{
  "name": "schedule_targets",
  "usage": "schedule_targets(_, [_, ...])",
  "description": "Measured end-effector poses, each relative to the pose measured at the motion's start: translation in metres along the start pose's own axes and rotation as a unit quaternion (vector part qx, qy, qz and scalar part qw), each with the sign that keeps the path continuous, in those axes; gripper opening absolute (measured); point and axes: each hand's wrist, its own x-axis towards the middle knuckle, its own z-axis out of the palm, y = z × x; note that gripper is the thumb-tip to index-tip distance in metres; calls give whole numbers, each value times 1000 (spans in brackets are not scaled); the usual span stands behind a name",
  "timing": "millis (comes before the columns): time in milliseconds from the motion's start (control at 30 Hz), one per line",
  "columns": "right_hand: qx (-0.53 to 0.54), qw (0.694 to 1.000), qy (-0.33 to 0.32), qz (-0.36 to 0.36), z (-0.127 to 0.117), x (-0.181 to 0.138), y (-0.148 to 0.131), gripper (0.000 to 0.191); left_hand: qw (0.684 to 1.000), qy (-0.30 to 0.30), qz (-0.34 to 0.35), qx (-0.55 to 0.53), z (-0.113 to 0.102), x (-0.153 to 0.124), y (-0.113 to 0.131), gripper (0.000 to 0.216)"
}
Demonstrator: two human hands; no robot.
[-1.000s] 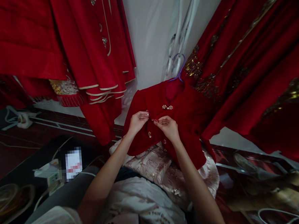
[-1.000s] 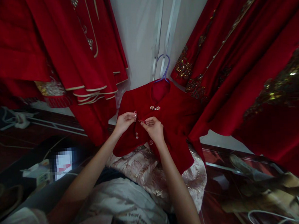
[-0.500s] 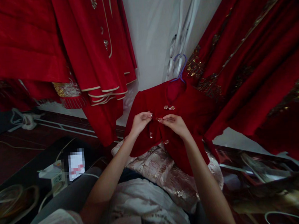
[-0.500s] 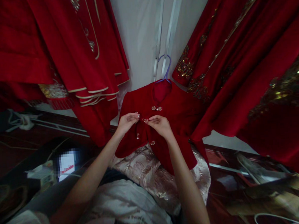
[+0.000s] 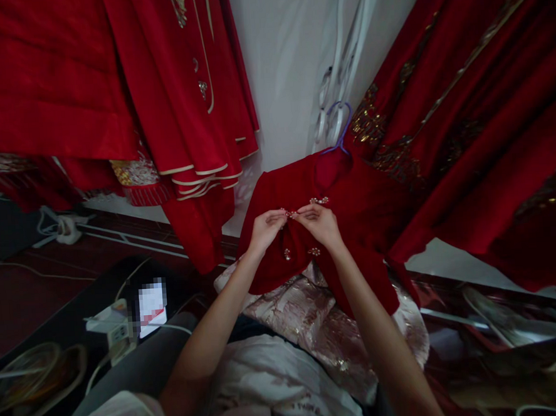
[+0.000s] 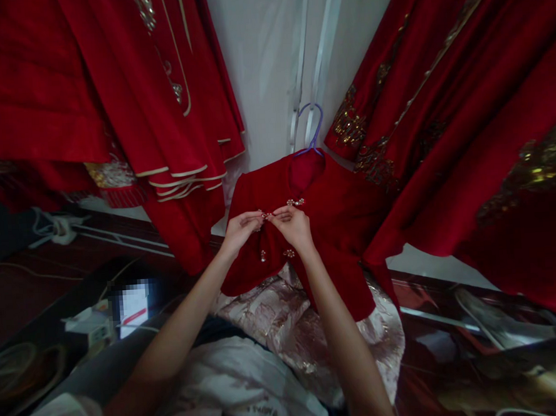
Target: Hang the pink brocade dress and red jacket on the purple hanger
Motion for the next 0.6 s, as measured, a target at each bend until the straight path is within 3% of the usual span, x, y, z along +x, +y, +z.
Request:
schedule_targets(100, [-12,1000,7,-8,6,-1,10,26,1000,-2,8,5,0,0,-1,23])
schedule_targets(433, [-73,994,64,-50,15,-15,-5,23,991,14,88,95,-2,9,-14,16])
schedule_targets(600, [-100,992,61,-52,14,-12,-3,22,981,-18,119,151,-8,11,-15,14])
